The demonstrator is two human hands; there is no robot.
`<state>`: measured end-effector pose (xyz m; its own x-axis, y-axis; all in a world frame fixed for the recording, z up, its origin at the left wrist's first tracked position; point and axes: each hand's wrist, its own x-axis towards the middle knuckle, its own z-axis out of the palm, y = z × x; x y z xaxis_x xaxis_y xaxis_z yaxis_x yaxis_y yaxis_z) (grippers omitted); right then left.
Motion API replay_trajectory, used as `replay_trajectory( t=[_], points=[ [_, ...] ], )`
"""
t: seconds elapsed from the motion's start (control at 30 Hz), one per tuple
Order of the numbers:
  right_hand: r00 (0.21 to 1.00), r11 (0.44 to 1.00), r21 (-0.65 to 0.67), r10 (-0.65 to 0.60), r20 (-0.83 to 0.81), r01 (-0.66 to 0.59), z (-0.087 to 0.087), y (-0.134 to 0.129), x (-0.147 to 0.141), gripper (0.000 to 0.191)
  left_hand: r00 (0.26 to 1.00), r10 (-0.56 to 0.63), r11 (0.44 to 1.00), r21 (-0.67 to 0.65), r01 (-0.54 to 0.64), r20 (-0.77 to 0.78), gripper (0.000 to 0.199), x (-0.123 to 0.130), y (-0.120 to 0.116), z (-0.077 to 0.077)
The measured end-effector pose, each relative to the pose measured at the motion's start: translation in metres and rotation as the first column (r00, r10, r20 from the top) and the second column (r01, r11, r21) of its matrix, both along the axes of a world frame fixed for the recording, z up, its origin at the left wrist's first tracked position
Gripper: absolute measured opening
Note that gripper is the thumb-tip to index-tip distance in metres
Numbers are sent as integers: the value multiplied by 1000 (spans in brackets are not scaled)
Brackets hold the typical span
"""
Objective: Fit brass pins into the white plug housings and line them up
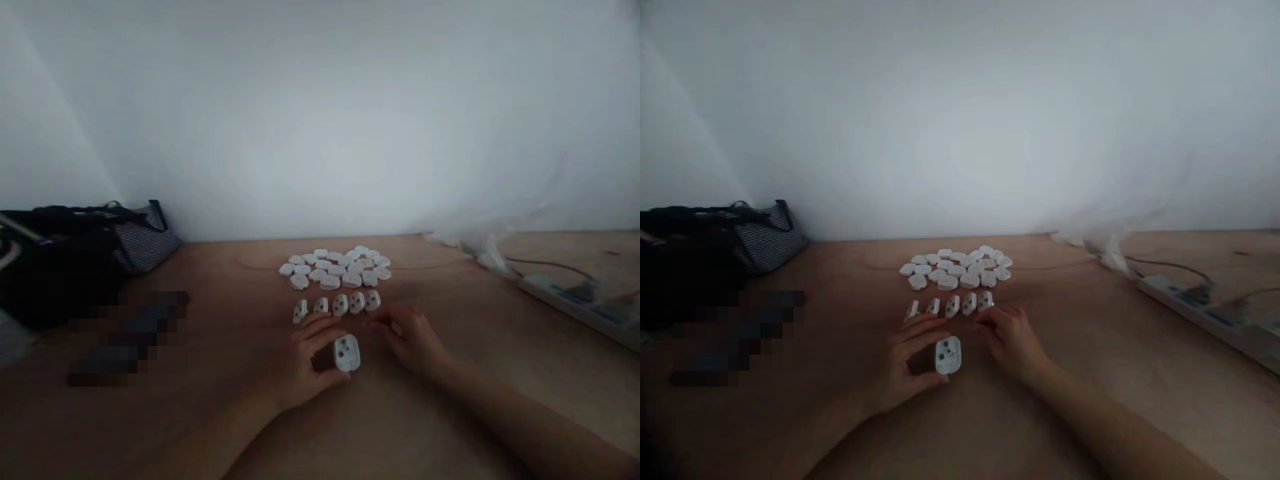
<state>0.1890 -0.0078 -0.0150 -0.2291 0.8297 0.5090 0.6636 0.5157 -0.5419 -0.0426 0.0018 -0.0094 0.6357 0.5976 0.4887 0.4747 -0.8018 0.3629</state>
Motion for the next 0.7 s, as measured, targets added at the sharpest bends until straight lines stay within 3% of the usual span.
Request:
replay_trajectory(
  t=[0.27, 0.5, 0.7],
  points=[
    [971, 972, 101, 220, -98, -210, 9, -8, -1, 10, 993, -13, 999, -39, 8, -118, 55, 2, -1, -5],
    [925, 913, 147, 372, 80, -380, 10, -8, 1, 18, 993, 40, 999, -29, -43, -111, 55, 2, 0, -6],
    [892, 885, 152, 412, 187, -441, 13, -10, 1, 22, 997, 44, 999, -2, -45, -69, 52, 2, 1, -8]
  ],
)
